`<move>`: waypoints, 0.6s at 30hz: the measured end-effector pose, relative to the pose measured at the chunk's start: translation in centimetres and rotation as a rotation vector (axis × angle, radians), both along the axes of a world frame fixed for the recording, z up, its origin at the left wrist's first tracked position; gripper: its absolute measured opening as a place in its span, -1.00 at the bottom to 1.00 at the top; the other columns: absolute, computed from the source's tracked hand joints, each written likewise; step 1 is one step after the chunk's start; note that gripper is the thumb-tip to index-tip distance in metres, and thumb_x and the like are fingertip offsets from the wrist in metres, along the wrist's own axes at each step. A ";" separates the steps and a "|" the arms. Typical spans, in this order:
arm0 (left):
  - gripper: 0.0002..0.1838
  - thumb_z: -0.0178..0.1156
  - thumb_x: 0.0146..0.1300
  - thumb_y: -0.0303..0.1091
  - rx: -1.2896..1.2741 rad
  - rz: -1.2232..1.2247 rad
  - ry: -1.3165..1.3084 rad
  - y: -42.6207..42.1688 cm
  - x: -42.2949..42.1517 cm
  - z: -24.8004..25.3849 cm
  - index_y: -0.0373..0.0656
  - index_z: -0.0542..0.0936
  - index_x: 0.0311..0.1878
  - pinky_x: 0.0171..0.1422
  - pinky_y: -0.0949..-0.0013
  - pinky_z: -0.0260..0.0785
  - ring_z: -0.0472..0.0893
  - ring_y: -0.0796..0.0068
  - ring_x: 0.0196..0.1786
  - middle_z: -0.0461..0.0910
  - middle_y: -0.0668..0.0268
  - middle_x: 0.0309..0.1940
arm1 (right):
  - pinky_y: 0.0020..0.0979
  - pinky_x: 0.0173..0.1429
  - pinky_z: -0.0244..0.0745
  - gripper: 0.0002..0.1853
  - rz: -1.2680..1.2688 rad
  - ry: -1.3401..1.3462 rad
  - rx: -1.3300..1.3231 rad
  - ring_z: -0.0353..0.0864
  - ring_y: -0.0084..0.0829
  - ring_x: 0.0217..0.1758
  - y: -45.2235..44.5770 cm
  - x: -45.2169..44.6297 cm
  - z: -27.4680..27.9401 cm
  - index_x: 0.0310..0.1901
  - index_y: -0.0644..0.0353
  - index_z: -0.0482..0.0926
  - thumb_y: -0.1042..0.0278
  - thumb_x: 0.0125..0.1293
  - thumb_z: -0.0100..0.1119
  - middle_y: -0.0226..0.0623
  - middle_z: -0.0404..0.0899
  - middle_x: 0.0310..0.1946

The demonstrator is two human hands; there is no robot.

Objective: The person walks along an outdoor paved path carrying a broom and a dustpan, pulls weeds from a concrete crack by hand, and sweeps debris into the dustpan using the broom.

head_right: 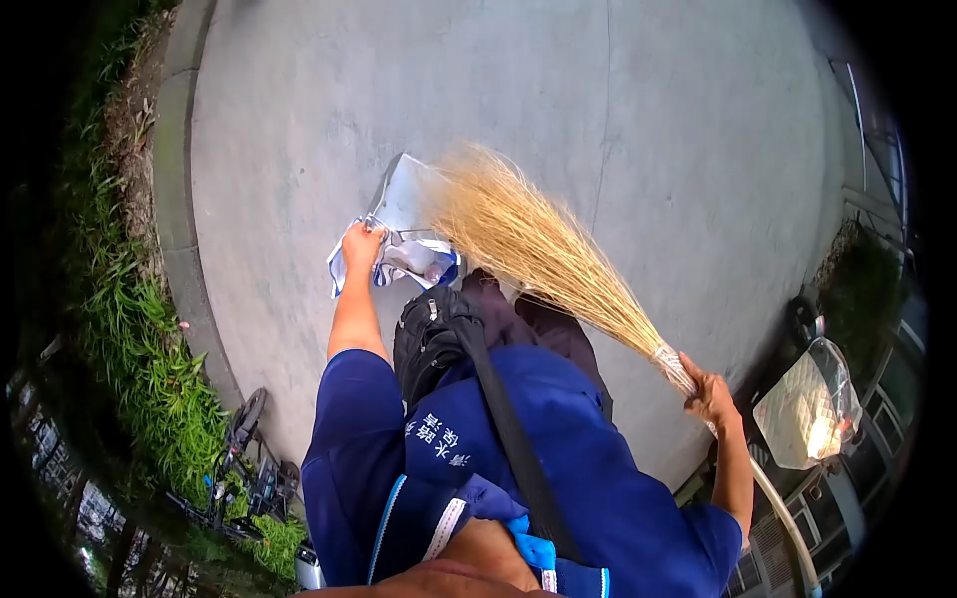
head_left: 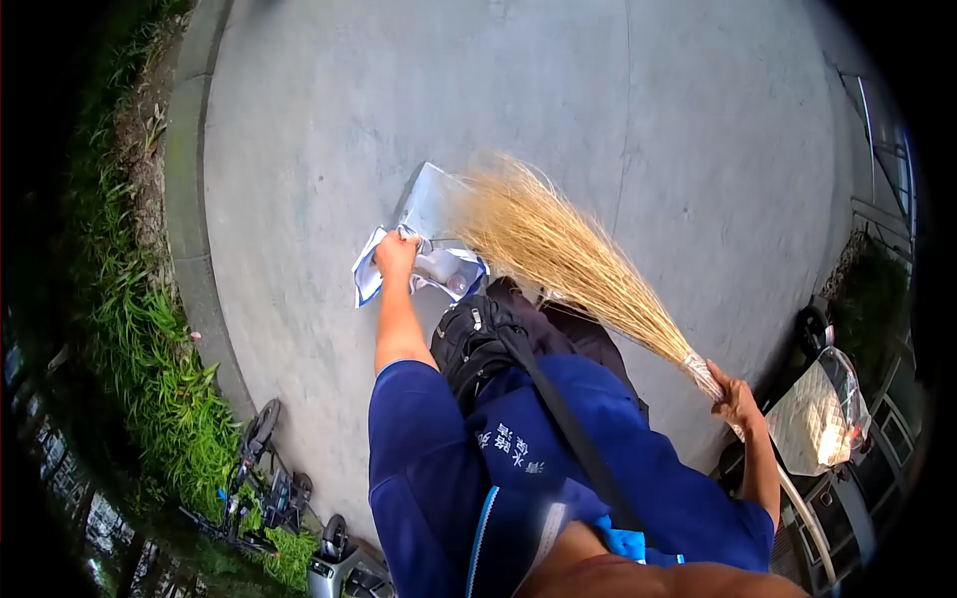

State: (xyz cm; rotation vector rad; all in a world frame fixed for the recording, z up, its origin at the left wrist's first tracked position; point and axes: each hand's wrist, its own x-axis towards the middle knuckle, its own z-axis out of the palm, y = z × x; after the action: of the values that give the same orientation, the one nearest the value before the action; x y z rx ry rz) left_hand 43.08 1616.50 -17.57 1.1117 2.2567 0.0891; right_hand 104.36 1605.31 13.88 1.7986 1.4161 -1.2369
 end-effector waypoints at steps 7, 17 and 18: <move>-0.62 0.35 -0.10 -0.09 0.140 0.157 0.010 12.4 0.0 3.3 -0.27 0.54 -0.49 -0.21 0.08 0.35 0.56 0.02 -0.29 0.59 0.03 -0.40 | -0.47 -0.08 0.43 -0.04 -0.081 0.024 0.112 0.56 -0.25 -0.36 8.6 1.8 -0.6 0.28 -0.04 0.25 0.62 -0.37 0.16 0.01 0.50 -0.39; -0.56 0.37 -0.14 -0.03 0.441 0.400 0.160 32.3 -0.7 8.2 -0.27 0.50 -0.61 -0.27 0.14 0.33 0.53 0.09 -0.41 0.56 0.07 -0.53 | -0.39 -0.01 0.43 -0.03 -0.025 0.122 0.275 0.59 -0.22 -0.17 31.0 9.0 -1.1 0.28 -0.10 0.26 0.63 -0.39 0.19 -0.04 0.56 -0.20; -0.56 0.37 -0.14 -0.03 0.453 0.416 0.160 34.1 -0.4 8.8 -0.27 0.50 -0.61 -0.27 0.14 0.33 0.53 0.09 -0.41 0.56 0.07 -0.53 | -0.39 -0.01 0.43 -0.02 -0.017 0.146 0.334 0.59 -0.21 -0.17 33.4 9.6 -0.5 0.28 -0.09 0.25 0.62 -0.39 0.20 -0.05 0.56 -0.21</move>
State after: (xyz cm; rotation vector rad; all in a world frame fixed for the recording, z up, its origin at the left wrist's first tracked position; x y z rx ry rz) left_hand 42.63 1650.64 -8.80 0.8628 2.6615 0.7338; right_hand 114.00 1638.68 13.41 1.9711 1.7800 -1.2172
